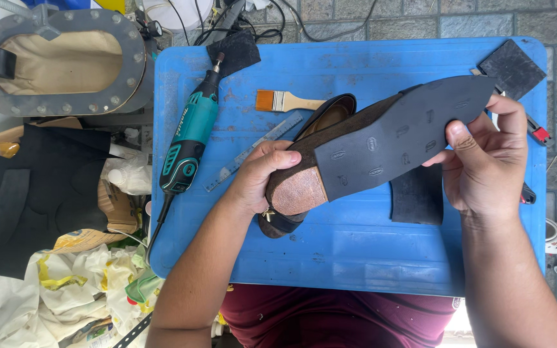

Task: The person uses a utility knife to cut a black rubber sheet to match the outline of a flat shoe. They hold the shoe against the rubber, trace the shape, and trim the excess material to create a custom sole insert.

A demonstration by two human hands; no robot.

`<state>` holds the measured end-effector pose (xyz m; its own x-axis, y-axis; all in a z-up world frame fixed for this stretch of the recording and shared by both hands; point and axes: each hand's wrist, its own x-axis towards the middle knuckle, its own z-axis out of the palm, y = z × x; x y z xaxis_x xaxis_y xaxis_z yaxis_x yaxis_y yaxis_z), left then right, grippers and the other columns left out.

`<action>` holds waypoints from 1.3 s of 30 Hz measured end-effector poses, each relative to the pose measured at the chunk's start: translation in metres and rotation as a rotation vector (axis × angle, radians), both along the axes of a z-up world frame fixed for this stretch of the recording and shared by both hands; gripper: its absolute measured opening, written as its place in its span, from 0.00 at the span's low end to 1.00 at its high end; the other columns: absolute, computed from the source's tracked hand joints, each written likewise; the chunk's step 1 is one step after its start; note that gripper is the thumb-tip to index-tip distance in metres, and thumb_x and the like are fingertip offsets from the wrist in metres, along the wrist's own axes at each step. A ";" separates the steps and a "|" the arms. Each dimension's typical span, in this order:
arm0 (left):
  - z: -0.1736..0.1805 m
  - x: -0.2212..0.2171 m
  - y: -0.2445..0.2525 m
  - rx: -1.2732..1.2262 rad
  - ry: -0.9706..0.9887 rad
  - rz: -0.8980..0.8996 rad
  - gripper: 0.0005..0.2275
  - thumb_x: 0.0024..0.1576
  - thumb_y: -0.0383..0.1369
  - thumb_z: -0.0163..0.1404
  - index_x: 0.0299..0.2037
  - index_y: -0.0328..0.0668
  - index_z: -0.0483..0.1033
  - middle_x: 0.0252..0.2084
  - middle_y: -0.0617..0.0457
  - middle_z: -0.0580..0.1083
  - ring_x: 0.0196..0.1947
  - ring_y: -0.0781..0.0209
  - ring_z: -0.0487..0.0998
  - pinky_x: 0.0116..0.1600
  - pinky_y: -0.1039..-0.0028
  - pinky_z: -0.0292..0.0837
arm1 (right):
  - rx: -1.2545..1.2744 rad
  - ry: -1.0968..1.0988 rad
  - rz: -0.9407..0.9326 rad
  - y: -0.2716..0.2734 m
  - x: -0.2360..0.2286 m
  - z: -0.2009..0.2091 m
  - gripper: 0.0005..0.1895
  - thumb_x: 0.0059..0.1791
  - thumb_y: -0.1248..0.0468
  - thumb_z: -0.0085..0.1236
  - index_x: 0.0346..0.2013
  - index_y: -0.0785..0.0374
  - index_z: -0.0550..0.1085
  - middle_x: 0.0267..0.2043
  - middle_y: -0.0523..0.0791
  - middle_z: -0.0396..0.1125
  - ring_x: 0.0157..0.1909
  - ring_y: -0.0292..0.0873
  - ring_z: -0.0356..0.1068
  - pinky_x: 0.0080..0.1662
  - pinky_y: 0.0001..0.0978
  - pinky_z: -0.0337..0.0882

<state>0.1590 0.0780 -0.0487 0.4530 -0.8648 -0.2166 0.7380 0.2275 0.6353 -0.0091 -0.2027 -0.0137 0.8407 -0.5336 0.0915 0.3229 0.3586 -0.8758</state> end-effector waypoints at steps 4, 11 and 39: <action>-0.001 0.001 -0.002 0.016 -0.029 -0.013 0.12 0.58 0.35 0.54 0.37 0.29 0.79 0.33 0.45 0.79 0.29 0.61 0.81 0.33 0.72 0.79 | -0.024 0.031 -0.013 0.000 0.001 -0.001 0.14 0.63 0.77 0.54 0.61 0.66 0.64 0.53 0.56 0.72 0.46 0.48 0.77 0.42 0.40 0.81; -0.007 0.001 0.000 0.014 0.023 -0.003 0.11 0.59 0.34 0.55 0.37 0.29 0.78 0.34 0.45 0.78 0.30 0.61 0.80 0.35 0.72 0.79 | -0.064 0.046 -0.020 0.002 0.002 0.002 0.14 0.63 0.78 0.53 0.61 0.66 0.64 0.54 0.56 0.72 0.47 0.47 0.77 0.42 0.38 0.81; 0.007 0.001 -0.003 0.027 0.026 0.026 0.18 0.58 0.36 0.54 0.45 0.20 0.77 0.39 0.36 0.78 0.33 0.54 0.83 0.37 0.67 0.81 | -0.070 0.079 -0.041 0.007 0.003 0.008 0.12 0.62 0.78 0.52 0.60 0.70 0.67 0.51 0.53 0.72 0.45 0.43 0.76 0.41 0.34 0.80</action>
